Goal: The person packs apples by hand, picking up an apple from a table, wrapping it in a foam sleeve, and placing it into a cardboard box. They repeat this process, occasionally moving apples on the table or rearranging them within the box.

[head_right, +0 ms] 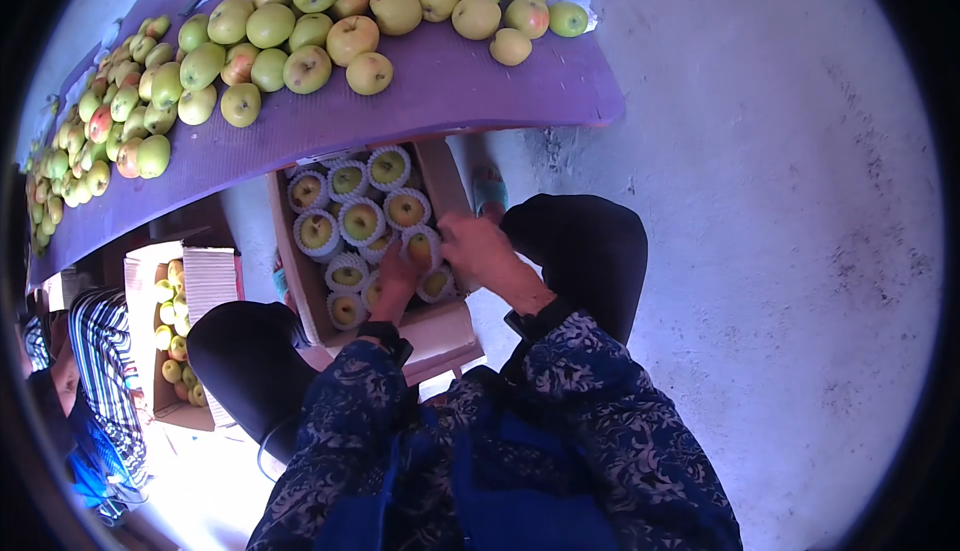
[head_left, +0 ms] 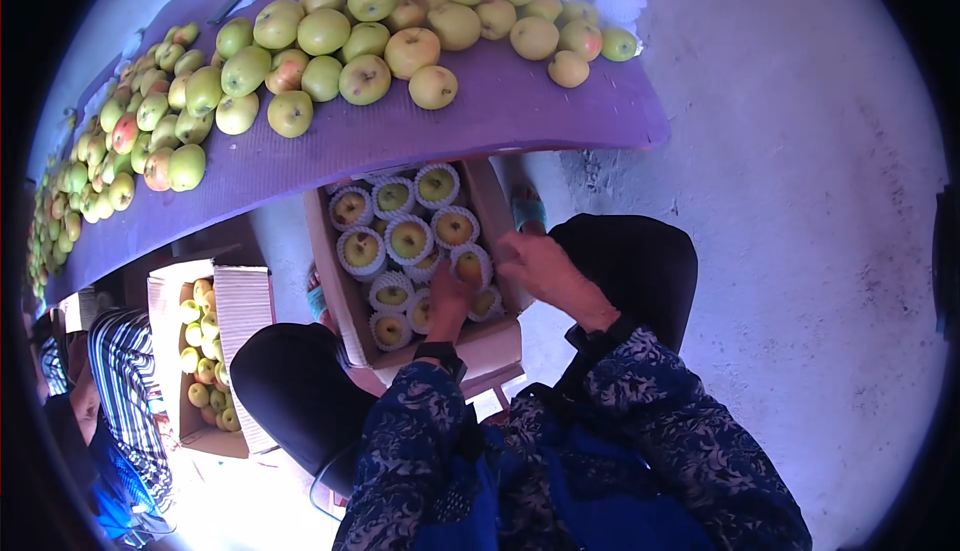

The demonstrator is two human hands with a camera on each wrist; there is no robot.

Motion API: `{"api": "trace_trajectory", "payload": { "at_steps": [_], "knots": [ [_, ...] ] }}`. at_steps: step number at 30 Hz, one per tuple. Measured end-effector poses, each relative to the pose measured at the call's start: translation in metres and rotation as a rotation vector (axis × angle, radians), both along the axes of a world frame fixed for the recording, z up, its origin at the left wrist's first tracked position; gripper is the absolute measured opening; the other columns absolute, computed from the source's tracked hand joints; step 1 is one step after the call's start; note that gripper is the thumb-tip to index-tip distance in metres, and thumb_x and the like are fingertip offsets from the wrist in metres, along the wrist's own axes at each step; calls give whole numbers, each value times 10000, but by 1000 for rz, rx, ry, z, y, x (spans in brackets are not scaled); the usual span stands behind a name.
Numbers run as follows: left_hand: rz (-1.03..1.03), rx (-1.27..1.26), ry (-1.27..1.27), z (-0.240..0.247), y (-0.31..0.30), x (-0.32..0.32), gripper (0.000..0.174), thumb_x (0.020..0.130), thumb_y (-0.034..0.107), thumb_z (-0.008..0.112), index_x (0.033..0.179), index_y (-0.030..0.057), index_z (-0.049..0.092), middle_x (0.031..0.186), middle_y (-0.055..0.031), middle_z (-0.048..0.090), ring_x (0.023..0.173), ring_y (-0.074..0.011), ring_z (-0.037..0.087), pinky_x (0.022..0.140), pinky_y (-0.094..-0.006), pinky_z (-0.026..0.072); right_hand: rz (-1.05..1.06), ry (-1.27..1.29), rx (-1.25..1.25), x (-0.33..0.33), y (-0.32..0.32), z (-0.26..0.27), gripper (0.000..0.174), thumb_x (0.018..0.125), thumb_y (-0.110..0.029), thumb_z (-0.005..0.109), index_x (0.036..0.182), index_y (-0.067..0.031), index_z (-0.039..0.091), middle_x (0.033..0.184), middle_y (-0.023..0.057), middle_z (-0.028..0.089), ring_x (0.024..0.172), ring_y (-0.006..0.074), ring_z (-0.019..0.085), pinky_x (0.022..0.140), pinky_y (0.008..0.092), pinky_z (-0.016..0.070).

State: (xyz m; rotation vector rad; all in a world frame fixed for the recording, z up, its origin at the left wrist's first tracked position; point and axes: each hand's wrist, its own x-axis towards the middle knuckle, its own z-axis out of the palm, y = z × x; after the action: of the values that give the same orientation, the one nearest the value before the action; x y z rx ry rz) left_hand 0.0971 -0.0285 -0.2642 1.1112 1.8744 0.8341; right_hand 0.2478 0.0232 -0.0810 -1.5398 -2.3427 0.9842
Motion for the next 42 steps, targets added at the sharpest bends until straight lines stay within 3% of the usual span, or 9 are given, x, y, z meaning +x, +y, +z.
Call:
{"api": "trace_trajectory", "payload": {
  "at_steps": [2, 5, 7, 11, 14, 17, 29, 38, 42],
  "knots": [
    [-20, -15, 87, 11, 1, 4, 689, 694, 204, 785, 1276, -32, 502, 1153, -245, 618, 1129, -351, 588, 963, -413, 443, 104, -17, -60, -6, -3, -19, 332, 812, -175, 633, 1108, -31, 591, 955, 223, 650, 923, 394, 636, 807, 449, 510],
    [-15, -11, 235, -4, 4, 1, 668, 736, 255, 770, 1275, -43, 512, 1159, -191, 640, 1013, -292, 643, 815, -352, 536, 151, -25, -48, -10, -12, -46, 313, 823, -167, 612, 1108, -38, 605, 957, 225, 659, 923, 392, 638, 823, 452, 510],
    [78, 21, -83, -61, 7, -10, 585, 771, 245, 737, 1236, -46, 535, 1100, -160, 655, 913, -248, 657, 762, -334, 540, 92, 18, -124, -12, -14, -44, 297, 824, -162, 609, 1094, -37, 614, 931, 215, 662, 911, 381, 645, 814, 444, 511],
    [174, -84, -553, -27, 4, -18, 503, 754, 258, 743, 1110, -65, 596, 1008, -240, 660, 937, -371, 641, 823, -411, 498, -23, 121, -229, -3, -7, -40, 289, 818, -179, 630, 1069, -36, 627, 890, 184, 670, 887, 347, 658, 796, 423, 513],
    [49, 42, -344, -80, 13, -20, 525, 753, 268, 740, 1110, -85, 586, 1002, -242, 655, 914, -376, 638, 803, -415, 498, -52, 110, -181, 6, -3, -42, 300, 809, -197, 652, 1060, -33, 633, 892, 168, 676, 874, 329, 662, 786, 409, 513],
    [124, 104, -32, -29, 8, -4, 555, 743, 284, 745, 1116, -89, 571, 1046, -249, 645, 969, -375, 630, 840, -419, 483, -68, 134, -167, 12, -3, -45, 311, 802, -208, 668, 1055, -30, 634, 896, 166, 678, 868, 325, 662, 782, 401, 513],
    [151, -23, -163, -1, 13, 2, 723, 652, 334, 811, 1170, -65, 503, 1092, -245, 636, 1027, -354, 628, 889, -399, 469, -79, 109, -189, 18, 0, -42, 308, 815, -187, 677, 1077, -31, 631, 924, 173, 697, 888, 274, 690, 792, 361, 539],
    [6, -14, -307, 6, 12, 0, 495, 626, 282, 818, 976, -42, 683, 923, -197, 705, 881, -291, 690, 790, -384, 519, -66, 164, -187, 15, 0, -46, 322, 815, -206, 664, 1073, -19, 615, 878, 189, 675, 860, 347, 661, 778, 416, 513],
    [94, 34, -334, -14, 9, 2, 538, 660, 277, 807, 1055, -42, 627, 998, -187, 677, 927, -278, 655, 811, -371, 504, -67, 200, -188, 15, -1, -46, 334, 813, -214, 667, 1081, -21, 613, 869, 186, 672, 849, 347, 659, 766, 420, 512]
  ]
}}
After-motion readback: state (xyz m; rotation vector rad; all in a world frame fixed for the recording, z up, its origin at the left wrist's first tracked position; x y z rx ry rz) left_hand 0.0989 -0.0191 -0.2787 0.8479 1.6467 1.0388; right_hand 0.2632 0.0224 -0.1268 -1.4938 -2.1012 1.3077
